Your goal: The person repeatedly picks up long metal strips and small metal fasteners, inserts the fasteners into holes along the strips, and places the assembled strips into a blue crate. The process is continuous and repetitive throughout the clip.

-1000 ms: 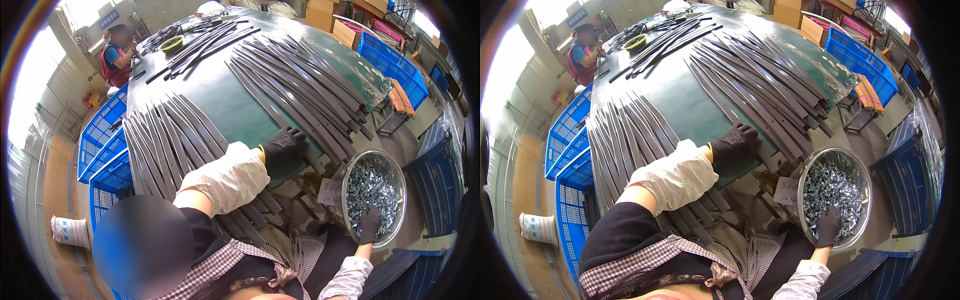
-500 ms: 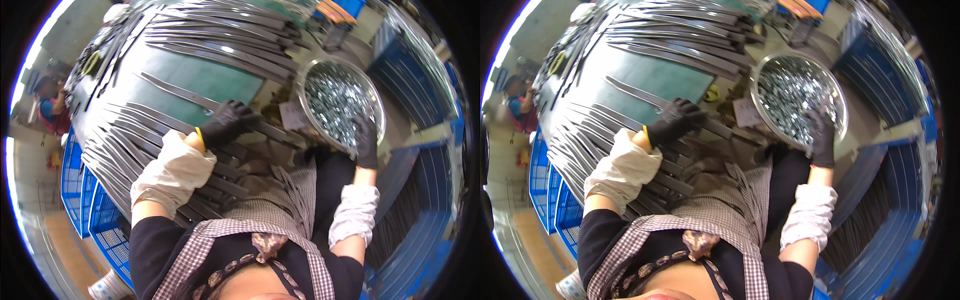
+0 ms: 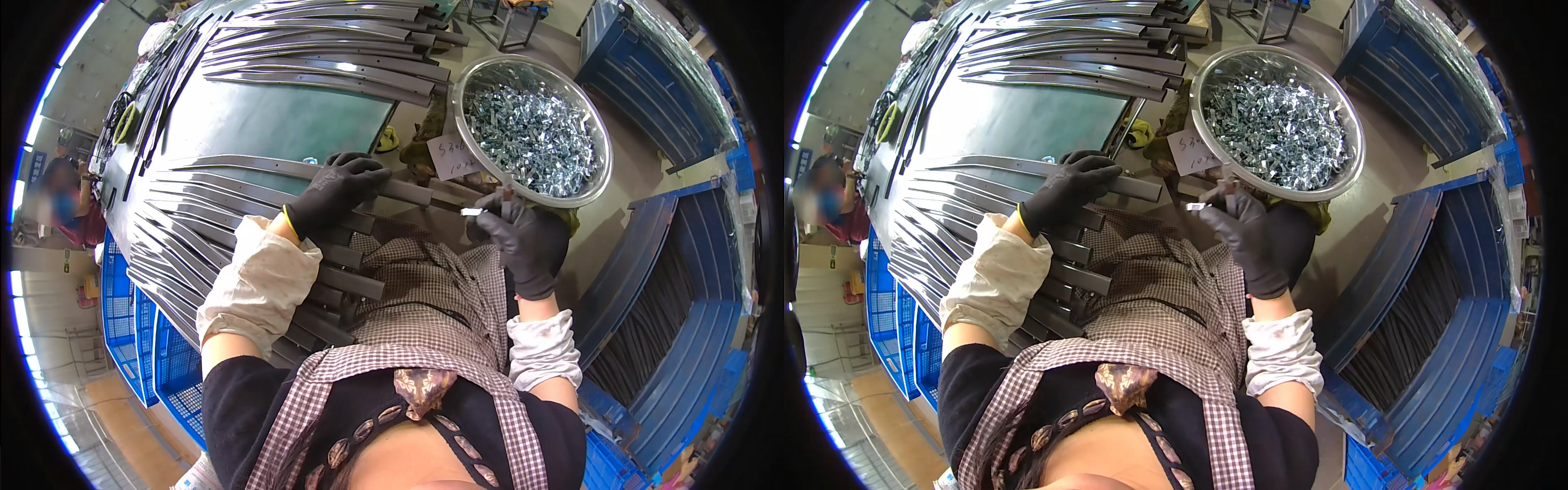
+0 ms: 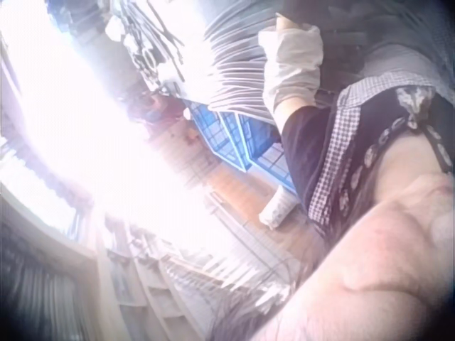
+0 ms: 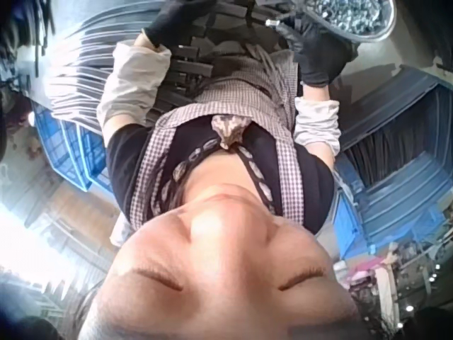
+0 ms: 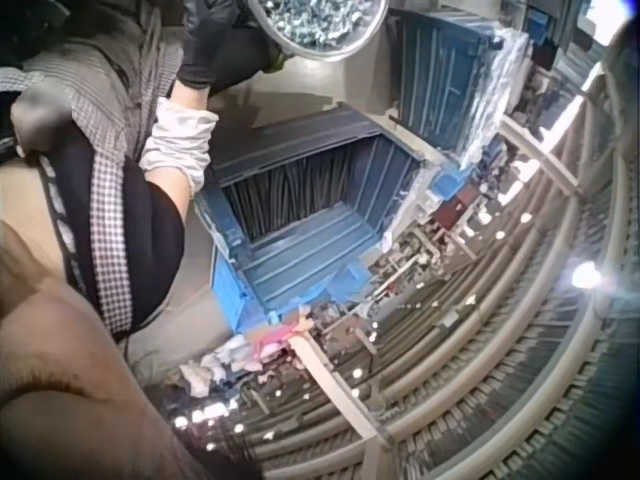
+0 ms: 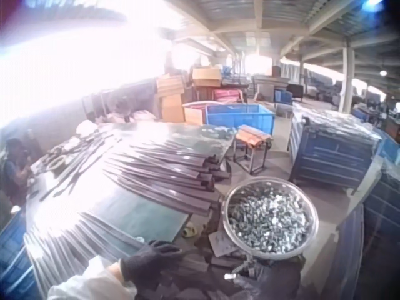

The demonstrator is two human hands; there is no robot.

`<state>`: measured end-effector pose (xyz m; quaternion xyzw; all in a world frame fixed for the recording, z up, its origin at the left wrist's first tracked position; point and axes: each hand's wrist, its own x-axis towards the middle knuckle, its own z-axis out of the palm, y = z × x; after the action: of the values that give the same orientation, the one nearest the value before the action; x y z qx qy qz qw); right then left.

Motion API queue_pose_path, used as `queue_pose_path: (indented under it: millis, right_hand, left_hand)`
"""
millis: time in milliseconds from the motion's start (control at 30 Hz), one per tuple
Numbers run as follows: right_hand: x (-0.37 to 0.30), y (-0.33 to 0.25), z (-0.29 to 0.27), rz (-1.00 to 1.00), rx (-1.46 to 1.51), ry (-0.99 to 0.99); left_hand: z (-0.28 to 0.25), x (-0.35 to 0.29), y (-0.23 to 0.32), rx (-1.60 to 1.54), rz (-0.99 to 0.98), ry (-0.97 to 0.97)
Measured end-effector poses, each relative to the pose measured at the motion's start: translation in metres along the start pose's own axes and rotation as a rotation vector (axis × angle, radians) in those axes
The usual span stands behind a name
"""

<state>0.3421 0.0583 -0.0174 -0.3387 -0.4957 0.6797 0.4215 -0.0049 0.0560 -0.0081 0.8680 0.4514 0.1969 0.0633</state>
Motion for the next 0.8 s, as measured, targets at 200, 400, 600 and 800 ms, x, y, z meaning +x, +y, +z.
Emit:
queue_pose_path:
  millis: [200, 400, 600, 800]
  right_hand:
    - [-0.014, 0.008, 0.038, -0.014, 0.01, -0.109]
    - [-0.019, 0.01, 0.061, 0.098, 0.045, -0.218]
    - [-0.008, 0.0, 0.056, 0.128, -0.165, -0.236]
    - [0.001, 0.01, 0.032, 0.336, -0.11, -0.329]
  left_hand:
    - [-0.023, 0.01, 0.042, 0.013, 0.0, -0.15]
    - [-0.011, 0.004, 0.089, -0.056, 0.282, -0.052]
    - [-0.009, 0.004, 0.081, 0.072, 0.357, -0.017]
    - [-0.011, 0.014, 0.075, 0.152, 0.448, -0.163]
